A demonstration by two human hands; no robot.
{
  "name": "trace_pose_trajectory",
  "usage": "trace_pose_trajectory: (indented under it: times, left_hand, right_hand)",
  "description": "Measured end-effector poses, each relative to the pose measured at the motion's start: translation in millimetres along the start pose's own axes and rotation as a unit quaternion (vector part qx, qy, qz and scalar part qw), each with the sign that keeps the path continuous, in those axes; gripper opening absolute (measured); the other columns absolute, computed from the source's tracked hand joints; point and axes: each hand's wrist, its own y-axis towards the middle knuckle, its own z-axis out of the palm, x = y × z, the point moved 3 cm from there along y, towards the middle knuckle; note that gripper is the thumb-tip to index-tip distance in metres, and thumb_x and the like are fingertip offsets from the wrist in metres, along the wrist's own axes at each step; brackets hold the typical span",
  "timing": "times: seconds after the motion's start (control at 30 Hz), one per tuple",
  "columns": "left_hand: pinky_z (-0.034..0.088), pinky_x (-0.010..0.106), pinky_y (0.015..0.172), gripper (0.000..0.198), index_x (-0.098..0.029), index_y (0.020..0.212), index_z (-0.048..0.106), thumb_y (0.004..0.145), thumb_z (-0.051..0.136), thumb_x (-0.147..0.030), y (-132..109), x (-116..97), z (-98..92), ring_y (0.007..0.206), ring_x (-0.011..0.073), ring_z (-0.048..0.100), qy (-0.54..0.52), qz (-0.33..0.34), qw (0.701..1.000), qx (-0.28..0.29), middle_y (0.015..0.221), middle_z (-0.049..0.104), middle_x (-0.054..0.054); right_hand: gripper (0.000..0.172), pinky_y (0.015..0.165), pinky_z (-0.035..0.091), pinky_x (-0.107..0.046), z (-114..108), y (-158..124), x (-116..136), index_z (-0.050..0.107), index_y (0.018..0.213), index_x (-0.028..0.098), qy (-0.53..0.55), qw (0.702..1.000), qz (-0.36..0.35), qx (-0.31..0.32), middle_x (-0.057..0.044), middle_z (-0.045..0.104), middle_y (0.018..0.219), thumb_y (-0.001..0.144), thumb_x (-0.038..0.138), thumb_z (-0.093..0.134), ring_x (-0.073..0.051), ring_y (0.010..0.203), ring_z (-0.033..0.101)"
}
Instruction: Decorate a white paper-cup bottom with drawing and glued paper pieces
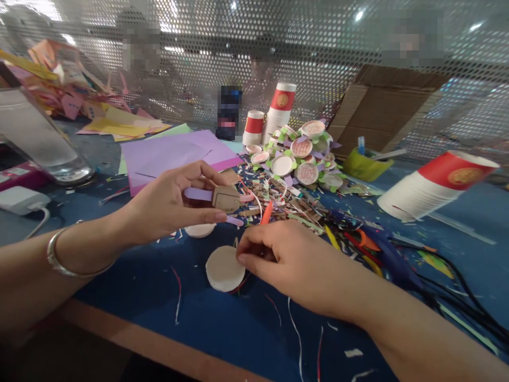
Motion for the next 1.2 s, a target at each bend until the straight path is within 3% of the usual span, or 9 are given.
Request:
trace_pose_trajectory:
  times: [0.17,0.27,0.37,0.7,0.97,1.2]
  left_hand:
    - [0.059,0.029,0.08,0.04,-0.017,0.104,0.06,0.074,0.086,-0.023,0.0,-2.6,1.1,0.093,0.0175,0.07,-0.013,-0.009,1.0,0.005,0.099,0.07,0.003]
    - [0.059,0.029,0.081,0.04,-0.018,0.104,0.06,0.074,0.086,-0.024,-0.5,-3.2,0.7,0.094,0.0179,0.071,-0.001,-0.003,1.0,0.003,0.1,0.07,0.003]
    - [0.059,0.03,0.082,0.041,-0.018,0.105,0.061,0.074,0.086,-0.025,-0.8,-2.1,0.7,0.095,0.0185,0.071,0.008,0.001,1.0,0.007,0.102,0.07,0.004]
    - [0.06,0.029,0.081,0.037,-0.018,0.104,0.061,0.076,0.084,-0.02,-1.3,-2.6,1.6,0.094,0.0167,0.07,0.003,0.015,1.0,0.009,0.103,0.07,0.003]
    - [0.061,0.025,0.075,0.038,-0.017,0.104,0.061,0.075,0.085,-0.019,-1.4,-3.9,2.0,0.087,0.015,0.072,-0.005,0.001,1.0,0.013,0.101,0.069,0.002]
    - [0.059,0.027,0.074,0.038,-0.018,0.105,0.061,0.076,0.085,-0.02,-1.2,-3.4,2.4,0.084,0.0144,0.071,-0.025,-0.005,1.0,0.014,0.101,0.069,0.002]
  right_hand:
    - [0.013,0.059,0.05,-0.027,-3.4,1.2,-0.9,0.077,0.09,0.028,-0.013,1.0,-0.003,0.001,0.001,0.077,0.081,0.091,0.03,0.064,-0.017,0.068,0.07]
    - [0.012,0.054,0.048,-0.027,-5.9,1.8,-1.4,0.076,0.085,0.027,-0.048,0.999,-0.012,-0.017,0.001,0.076,0.075,0.087,0.026,0.065,-0.016,0.062,0.068]
    - [0.011,0.054,0.047,-0.026,-4.8,0.2,1.5,0.076,0.083,0.027,-0.05,0.999,-0.014,0.004,0.001,0.075,0.072,0.086,0.023,0.065,-0.016,0.061,0.067]
    - [0.019,0.065,0.049,-0.028,-3.4,-0.3,5.2,0.076,0.095,0.028,-0.079,0.997,0.003,0.018,0.001,0.078,0.089,0.094,0.036,0.058,-0.016,0.075,0.071]
    - [0.017,0.066,0.047,-0.032,-7.5,1.1,-2.4,0.075,0.095,0.024,-0.224,0.973,-0.025,-0.047,-0.004,0.076,0.086,0.091,0.025,0.058,-0.02,0.074,0.068]
    - [0.018,0.077,0.046,-0.039,-2.1,1.6,-0.3,0.069,0.093,0.024,-0.196,0.98,-0.015,-0.009,-0.004,0.071,0.095,0.096,0.036,0.056,-0.024,0.087,0.065]
